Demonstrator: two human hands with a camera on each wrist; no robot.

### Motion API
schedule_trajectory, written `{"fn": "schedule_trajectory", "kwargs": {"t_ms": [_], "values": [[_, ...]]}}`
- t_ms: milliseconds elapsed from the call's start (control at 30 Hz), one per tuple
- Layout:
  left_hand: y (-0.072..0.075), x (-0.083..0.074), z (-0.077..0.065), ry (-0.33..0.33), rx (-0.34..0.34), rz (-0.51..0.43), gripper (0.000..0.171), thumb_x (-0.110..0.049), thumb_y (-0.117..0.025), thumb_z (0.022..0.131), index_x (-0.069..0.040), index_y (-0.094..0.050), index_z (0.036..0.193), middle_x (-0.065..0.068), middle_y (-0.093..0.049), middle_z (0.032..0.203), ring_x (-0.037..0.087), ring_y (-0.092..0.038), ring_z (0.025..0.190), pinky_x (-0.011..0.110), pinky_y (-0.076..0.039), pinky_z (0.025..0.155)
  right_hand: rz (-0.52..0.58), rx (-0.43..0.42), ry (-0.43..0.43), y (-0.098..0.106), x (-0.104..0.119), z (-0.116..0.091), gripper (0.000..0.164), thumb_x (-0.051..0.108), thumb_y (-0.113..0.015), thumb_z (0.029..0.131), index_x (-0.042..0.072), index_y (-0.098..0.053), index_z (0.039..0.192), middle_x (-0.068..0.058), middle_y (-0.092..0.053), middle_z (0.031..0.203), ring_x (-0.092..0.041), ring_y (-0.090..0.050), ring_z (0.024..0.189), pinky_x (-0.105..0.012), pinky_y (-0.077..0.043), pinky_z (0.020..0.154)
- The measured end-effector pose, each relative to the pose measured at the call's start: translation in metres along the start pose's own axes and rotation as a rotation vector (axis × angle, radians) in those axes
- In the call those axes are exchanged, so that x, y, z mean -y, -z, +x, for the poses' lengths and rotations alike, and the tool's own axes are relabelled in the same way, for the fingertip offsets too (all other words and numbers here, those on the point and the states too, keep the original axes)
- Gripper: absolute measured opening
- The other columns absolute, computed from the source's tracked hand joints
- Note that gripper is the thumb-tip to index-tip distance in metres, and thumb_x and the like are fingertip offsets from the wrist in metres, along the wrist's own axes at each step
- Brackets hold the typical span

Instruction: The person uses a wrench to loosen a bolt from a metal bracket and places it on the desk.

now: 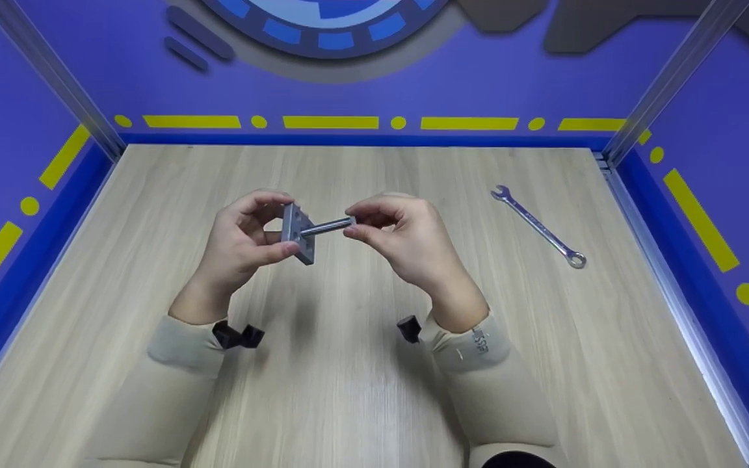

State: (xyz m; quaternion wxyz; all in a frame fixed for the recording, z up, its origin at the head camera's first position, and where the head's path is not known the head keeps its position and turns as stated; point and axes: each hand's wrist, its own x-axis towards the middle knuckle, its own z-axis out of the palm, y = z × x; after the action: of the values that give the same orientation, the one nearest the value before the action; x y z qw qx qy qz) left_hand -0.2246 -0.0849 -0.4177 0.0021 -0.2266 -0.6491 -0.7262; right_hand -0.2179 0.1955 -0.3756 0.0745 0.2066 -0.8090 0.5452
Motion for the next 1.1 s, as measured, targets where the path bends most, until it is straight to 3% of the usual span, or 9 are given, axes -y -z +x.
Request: {"fn": "schedule_trajectory", "kwargs": {"t_ms": [167,300,433,567,733,867,1000,1100], "values": [[0.0012,-0.0008,-0.0004,0.0,-0.001,-0.017,0.061,0.001,-0.093,0.084,0.006,-0.066,0.138,0.01,-0.07,0.126,0.025,-0.074,0.117,0.047,-0.07,0.106,0.017,-0.012,0.161,-0.0016,-0.0036,0.0004,0.023,-0.012,-0.09,0.087,0.0,-0.087,0.105,-0.015,-0.083,0.106,-0.01,-0.076,0.092,-0.02,-0.066,0.083],[0.0009,-0.0019,-0.0002,0.006,0.006,-0.052,0.06,0.003,-0.092,0.084,0.008,-0.065,0.137,0.011,-0.069,0.126,0.026,-0.074,0.115,0.049,-0.071,0.103,0.041,-0.004,0.277,-0.0016,-0.0051,0.0011,0.024,-0.019,-0.089,0.083,-0.003,-0.086,0.102,-0.013,-0.083,0.106,-0.009,-0.077,0.099,-0.023,-0.069,0.089],[0.0004,-0.002,0.0001,0.01,0.009,-0.082,0.059,0.004,-0.091,0.083,0.007,-0.065,0.137,0.011,-0.068,0.126,0.023,-0.074,0.114,0.05,-0.071,0.103,0.03,-0.004,0.329,-0.0014,-0.0056,0.0015,0.023,-0.019,-0.089,0.083,-0.003,-0.085,0.099,-0.005,-0.083,0.107,-0.008,-0.077,0.105,-0.024,-0.069,0.092],[0.0,-0.0007,0.0002,0.006,0.001,-0.081,0.059,0.002,-0.091,0.083,0.007,-0.066,0.136,0.01,-0.068,0.126,0.022,-0.073,0.115,0.05,-0.071,0.104,0.032,0.0,0.335,-0.001,-0.0052,0.0013,0.024,-0.019,-0.089,0.084,-0.002,-0.085,0.101,-0.007,-0.083,0.107,-0.008,-0.077,0.104,-0.024,-0.068,0.091],[0.0002,0.0009,-0.0002,-0.005,-0.001,-0.077,0.059,0.0,-0.09,0.083,0.008,-0.066,0.136,0.009,-0.068,0.125,0.022,-0.072,0.115,0.048,-0.072,0.102,0.021,0.005,0.253,-0.0007,-0.0028,0.0006,0.031,-0.015,-0.091,0.083,-0.005,-0.085,0.111,-0.013,-0.084,0.105,-0.008,-0.076,0.093,-0.022,-0.067,0.086],[0.0005,0.0018,-0.0005,-0.011,0.002,-0.082,0.059,0.0,-0.09,0.083,0.009,-0.065,0.136,0.008,-0.069,0.124,0.022,-0.072,0.114,0.047,-0.073,0.1,-0.013,0.022,0.072,0.0003,0.0008,-0.0004,0.029,-0.005,-0.092,0.09,-0.004,-0.084,0.118,-0.006,-0.086,0.099,-0.008,-0.078,0.083,-0.02,-0.067,0.079],[-0.0006,0.0025,-0.0006,-0.017,0.002,-0.072,0.06,0.0,-0.091,0.083,0.008,-0.065,0.137,0.008,-0.069,0.124,0.021,-0.072,0.113,0.047,-0.073,0.101,0.024,0.042,-0.08,0.0017,0.002,0.0004,0.013,0.008,-0.082,0.104,-0.004,-0.085,0.107,0.004,-0.081,0.081,-0.012,-0.076,0.067,-0.025,-0.069,0.069],[-0.002,0.0026,-0.0008,-0.018,0.004,-0.046,0.06,-0.002,-0.092,0.083,0.007,-0.066,0.137,0.009,-0.069,0.124,0.021,-0.072,0.113,0.048,-0.072,0.103,0.019,0.061,-0.126,0.0024,0.0018,0.0012,0.027,0.017,-0.076,0.11,-0.002,-0.084,0.094,0.004,-0.076,0.07,-0.013,-0.073,0.058,-0.028,-0.068,0.063]]}}
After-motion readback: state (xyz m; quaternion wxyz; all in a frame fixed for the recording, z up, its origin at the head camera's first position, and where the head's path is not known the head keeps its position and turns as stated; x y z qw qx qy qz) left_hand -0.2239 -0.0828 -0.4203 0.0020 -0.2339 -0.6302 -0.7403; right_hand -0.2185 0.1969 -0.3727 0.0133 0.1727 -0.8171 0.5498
